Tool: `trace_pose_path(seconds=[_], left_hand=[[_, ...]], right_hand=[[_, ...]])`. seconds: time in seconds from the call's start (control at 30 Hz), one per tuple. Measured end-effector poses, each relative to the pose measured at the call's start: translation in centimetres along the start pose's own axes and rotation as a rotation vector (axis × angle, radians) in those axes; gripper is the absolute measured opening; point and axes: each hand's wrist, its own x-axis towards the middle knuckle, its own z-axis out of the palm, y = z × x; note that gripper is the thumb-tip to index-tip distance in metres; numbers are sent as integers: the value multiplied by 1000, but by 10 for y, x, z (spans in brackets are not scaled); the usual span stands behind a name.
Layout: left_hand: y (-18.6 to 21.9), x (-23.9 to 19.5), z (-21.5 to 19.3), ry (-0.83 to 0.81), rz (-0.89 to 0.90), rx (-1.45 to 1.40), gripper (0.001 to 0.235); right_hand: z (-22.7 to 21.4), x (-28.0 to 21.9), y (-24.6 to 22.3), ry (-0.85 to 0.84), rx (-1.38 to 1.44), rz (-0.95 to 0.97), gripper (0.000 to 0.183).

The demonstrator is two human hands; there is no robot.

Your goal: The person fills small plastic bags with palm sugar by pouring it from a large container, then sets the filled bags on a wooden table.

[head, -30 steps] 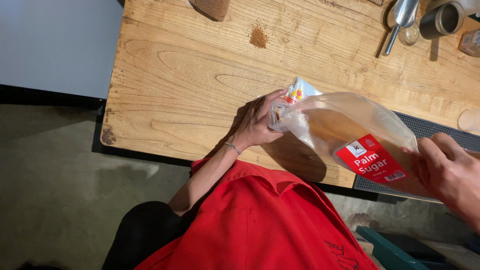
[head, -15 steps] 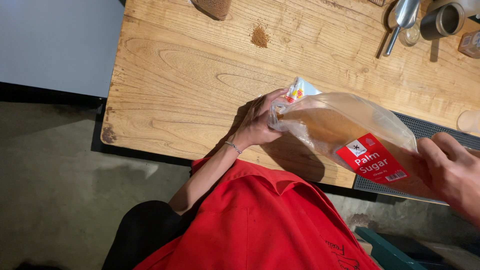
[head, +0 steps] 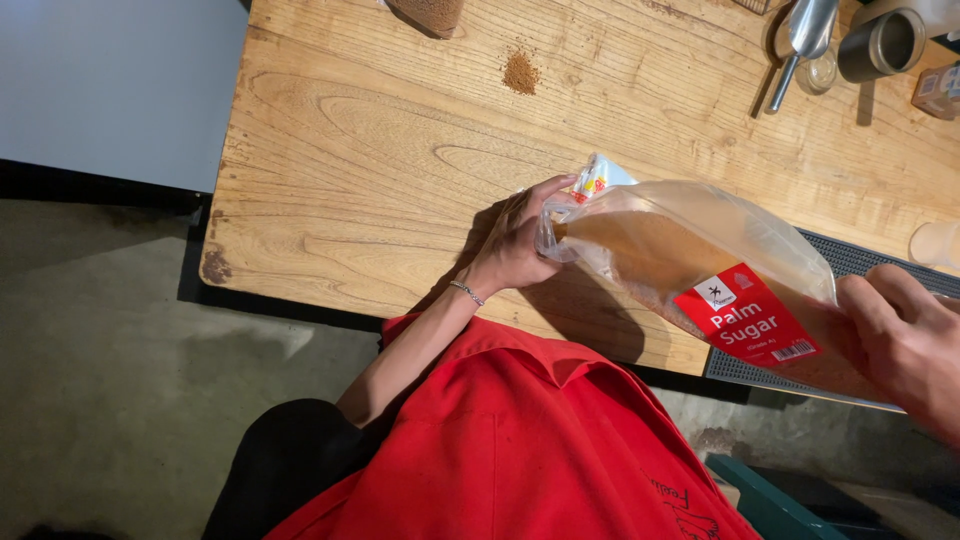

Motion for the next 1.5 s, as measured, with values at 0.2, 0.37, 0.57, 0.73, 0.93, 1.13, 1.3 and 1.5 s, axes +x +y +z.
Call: trace_pose_path(seconds=[0.2, 0.37, 0.57, 0.73, 0.93, 1.13, 1.3, 1.5], left_hand=[[0, 1, 0, 30, 21, 54, 90], [-8, -1, 4, 22, 59, 59, 96], [-11, -2, 9, 35, 24, -76, 90], [6, 7, -5, 59, 24, -54, 87], [17, 10, -11, 69, -31, -81, 86], [16, 9, -16, 56, -98, -39, 85], [24, 10, -23, 9, -116, -7, 92], [12, 8, -26, -27, -98, 184, 41]], right_hand=[[2, -3, 4, -16, -117, -76, 73], [7, -3, 8, -12, 1, -54, 78], [-5, 1, -9, 27, -11, 11, 36], [1, 4, -27, 176, -56, 1, 37], [57, 0, -52, 344, 238, 4, 29], [91, 2, -97, 488, 681, 122, 47], [116, -2, -123, 703, 835, 332, 52], [165, 1, -163, 765, 1123, 680, 55]])
